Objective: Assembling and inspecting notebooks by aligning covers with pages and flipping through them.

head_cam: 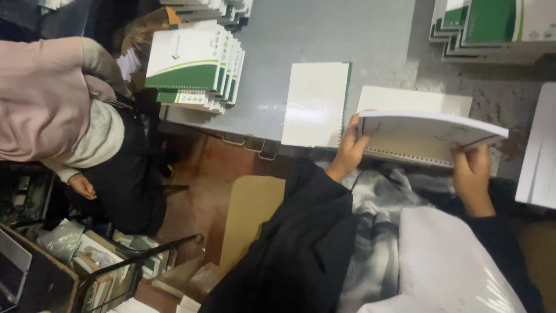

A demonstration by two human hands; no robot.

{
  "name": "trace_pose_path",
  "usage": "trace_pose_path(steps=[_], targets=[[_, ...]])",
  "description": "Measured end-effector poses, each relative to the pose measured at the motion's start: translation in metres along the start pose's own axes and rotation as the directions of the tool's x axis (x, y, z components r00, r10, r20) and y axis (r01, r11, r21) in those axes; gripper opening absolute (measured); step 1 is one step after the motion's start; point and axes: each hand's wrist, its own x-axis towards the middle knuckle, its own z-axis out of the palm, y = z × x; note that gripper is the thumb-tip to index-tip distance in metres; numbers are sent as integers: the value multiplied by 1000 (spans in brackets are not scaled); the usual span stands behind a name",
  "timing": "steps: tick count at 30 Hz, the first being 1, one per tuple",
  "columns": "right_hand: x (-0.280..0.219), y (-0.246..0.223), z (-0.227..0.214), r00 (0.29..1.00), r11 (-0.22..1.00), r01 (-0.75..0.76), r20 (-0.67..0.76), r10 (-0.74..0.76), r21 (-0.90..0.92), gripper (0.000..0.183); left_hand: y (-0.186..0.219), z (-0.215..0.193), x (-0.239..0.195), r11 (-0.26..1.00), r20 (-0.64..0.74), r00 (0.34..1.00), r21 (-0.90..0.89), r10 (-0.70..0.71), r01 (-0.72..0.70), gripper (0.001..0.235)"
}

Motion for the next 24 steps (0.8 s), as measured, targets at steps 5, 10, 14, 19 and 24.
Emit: trace_pose_path(steps=[5,10,14,19,24], targets=[[-4,23,0,1000,1000,14,-18,-14,-21,21,-4,3,-3,1000,-19,1000,-2,-3,3,39],[-9,50,-5,999,983,-4,-50,-5,-181,17,20,3,-1,998,-2,999,29,55,-54,39],[-3,57,0,998,980,55,-24,-60,-191,13,-23,-6,0,972,41,998,233,-45,34,47],[3,-4,-7,999,953,-43,15,50,-298,5,9,-12,9,952,-68,998,307,15,7,31],[17,-71,0,988,984,40,-142,-65,-174,20,19,-16,18,932,-217,976,360,38,44,24]])
